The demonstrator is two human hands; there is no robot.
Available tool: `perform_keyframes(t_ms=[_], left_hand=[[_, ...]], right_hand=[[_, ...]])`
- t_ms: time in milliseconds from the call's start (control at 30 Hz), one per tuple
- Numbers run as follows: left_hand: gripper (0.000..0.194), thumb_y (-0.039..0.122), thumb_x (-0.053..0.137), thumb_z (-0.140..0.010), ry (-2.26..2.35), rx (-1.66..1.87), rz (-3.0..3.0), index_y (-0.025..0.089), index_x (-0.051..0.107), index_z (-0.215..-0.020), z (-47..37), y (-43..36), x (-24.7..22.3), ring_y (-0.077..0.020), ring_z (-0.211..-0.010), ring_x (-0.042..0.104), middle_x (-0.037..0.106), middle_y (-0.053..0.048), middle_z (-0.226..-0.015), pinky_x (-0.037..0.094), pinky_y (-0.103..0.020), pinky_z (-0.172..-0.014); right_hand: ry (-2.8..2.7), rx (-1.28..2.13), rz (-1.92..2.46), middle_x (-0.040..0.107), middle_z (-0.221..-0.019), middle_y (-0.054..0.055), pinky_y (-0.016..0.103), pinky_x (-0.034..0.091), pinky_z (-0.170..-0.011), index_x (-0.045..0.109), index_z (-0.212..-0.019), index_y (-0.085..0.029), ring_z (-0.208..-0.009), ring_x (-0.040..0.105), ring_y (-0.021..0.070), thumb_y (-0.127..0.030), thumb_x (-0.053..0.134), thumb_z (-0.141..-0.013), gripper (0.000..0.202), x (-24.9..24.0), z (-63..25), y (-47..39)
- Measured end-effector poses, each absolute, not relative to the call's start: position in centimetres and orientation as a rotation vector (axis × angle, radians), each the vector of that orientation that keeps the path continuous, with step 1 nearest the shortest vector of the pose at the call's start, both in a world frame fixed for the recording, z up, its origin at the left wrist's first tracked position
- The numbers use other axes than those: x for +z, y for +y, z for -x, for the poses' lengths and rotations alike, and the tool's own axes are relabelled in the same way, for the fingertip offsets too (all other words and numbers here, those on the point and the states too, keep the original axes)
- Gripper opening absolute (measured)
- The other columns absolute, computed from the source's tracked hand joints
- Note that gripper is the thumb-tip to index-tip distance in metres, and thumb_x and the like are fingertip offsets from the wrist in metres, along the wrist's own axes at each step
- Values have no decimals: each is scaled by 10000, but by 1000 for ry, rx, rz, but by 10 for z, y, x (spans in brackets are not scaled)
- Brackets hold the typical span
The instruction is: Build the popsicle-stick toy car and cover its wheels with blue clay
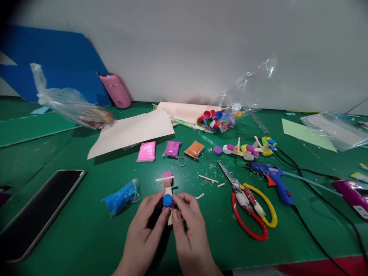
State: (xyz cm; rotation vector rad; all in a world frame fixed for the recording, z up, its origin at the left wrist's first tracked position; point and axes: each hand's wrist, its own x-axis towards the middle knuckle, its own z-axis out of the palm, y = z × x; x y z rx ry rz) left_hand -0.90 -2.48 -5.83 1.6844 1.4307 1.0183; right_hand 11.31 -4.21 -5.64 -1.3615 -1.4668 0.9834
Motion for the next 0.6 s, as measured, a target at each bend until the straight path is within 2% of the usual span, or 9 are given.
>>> perform_keyframes(t_ms=[233, 400, 600], left_hand=[[261, 219, 482, -819, 1359, 1000, -1677, 237, 541, -1073, 13, -18, -54, -178, -905, 541, 554, -49, -973, 447, -337, -795], [239, 221, 480, -820, 1369, 982, -1656, 238, 563, -1043, 14, -18, -51, -179, -897, 549, 567, -47, -963, 452, -333, -784], [240, 219, 483, -817, 1359, 996, -1651, 228, 568, -1041, 12, -18, -51, -171, -898, 556, 573, -47, -958, 457, -317, -786]], right_hand=[[-1535, 877, 1405, 439, -1180, 73, 290, 426, -909, 513, -1159, -248, -1103, 458, 181, -198, 388, -873, 316, -59, -112, -42], [-1611, 811, 1429, 392, -1233, 78, 280, 476, -842, 487, -1195, -262, -1113, 454, 205, -202, 397, -865, 347, -60, -111, -44], [-1655, 816, 1449, 362, -1255, 83, 281, 461, -868, 472, -1211, -237, -1122, 441, 207, -215, 393, -867, 353, -60, -112, -44]])
